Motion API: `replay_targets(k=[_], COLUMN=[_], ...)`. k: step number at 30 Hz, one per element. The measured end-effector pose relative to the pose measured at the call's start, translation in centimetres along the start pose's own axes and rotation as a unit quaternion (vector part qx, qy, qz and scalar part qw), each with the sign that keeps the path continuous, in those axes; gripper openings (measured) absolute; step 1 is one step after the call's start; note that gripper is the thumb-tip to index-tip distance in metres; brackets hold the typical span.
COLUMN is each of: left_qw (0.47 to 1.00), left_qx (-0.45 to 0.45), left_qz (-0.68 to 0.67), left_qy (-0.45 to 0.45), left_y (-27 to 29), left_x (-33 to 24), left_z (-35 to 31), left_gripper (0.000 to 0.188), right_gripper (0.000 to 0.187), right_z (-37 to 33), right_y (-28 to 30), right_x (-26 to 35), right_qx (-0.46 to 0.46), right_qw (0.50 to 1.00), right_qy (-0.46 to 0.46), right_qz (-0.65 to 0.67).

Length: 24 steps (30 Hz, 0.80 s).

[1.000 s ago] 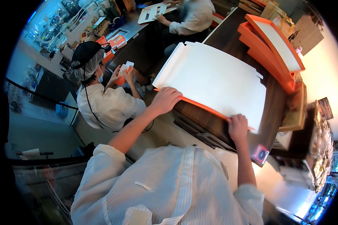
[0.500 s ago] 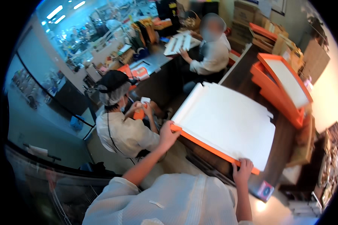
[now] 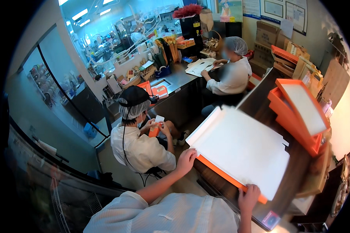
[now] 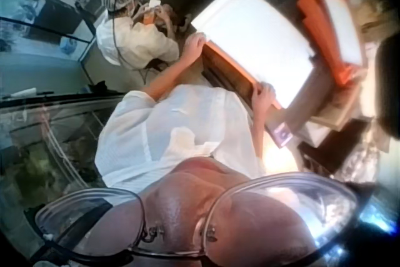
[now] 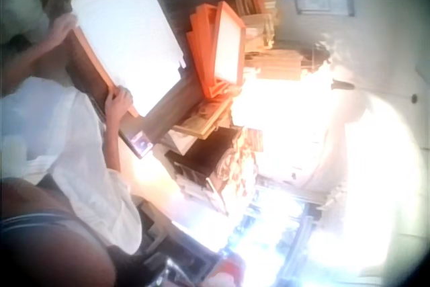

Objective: The person assembles orange and white cardboard boxes by folding flaps and tucking tabs into slots. They handle multiple flat-packed box components, fold them into shape, and stack the finished boxes on the table.

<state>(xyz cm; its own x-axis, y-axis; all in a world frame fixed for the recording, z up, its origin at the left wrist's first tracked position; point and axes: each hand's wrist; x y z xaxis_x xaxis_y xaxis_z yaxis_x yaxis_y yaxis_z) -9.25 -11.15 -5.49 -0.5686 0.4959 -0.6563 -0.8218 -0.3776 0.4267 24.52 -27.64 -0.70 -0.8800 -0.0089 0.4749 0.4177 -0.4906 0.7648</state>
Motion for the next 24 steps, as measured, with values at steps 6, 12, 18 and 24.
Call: replay_targets(k=[6, 12, 18, 24], left_qw=[0.954, 0.894, 0.942, 0.929], left_qx=[0.208, 0.329, 0.277, 0.269], left_qz=[-0.062, -0.088, -0.081, -0.118], left_qy=[0.206, 0.291, 0.173, 0.227], left_y=[1.6, 2.6, 1.7, 0.7], left_x=[1.8, 0.6, -1.4, -4.5], left_z=[3.1, 5.2, 2.2, 0.8], left_gripper=[0.035, 0.036, 0.038, 0.037], right_gripper=[0.035, 0.037, 0.028, 0.023], right_z=[-0.3, -0.4, 0.8, 4.5], right_y=[-0.2, 1.7, 3.0, -1.7], right_x=[-0.8, -2.1, -3.5, 2.2], right_qx=[-0.013, -0.013, 0.000, 0.072], right_qw=[1.000, 1.000, 0.996, 0.991], right_qy=[-0.001, 0.002, 0.044, 0.103], right_qz=[0.015, -0.005, -0.077, -0.036])
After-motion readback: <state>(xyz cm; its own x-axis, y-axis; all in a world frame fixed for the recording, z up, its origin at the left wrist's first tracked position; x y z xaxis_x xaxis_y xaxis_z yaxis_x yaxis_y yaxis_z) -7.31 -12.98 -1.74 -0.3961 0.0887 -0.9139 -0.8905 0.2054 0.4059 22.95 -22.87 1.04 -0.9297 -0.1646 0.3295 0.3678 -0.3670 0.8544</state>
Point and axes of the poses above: each hand's wrist, its own z-axis towards the middle knuckle, its own y-axis out of the back of the hand, x = y × z, and after that the axes turned 5 degrees about -x, right-handed
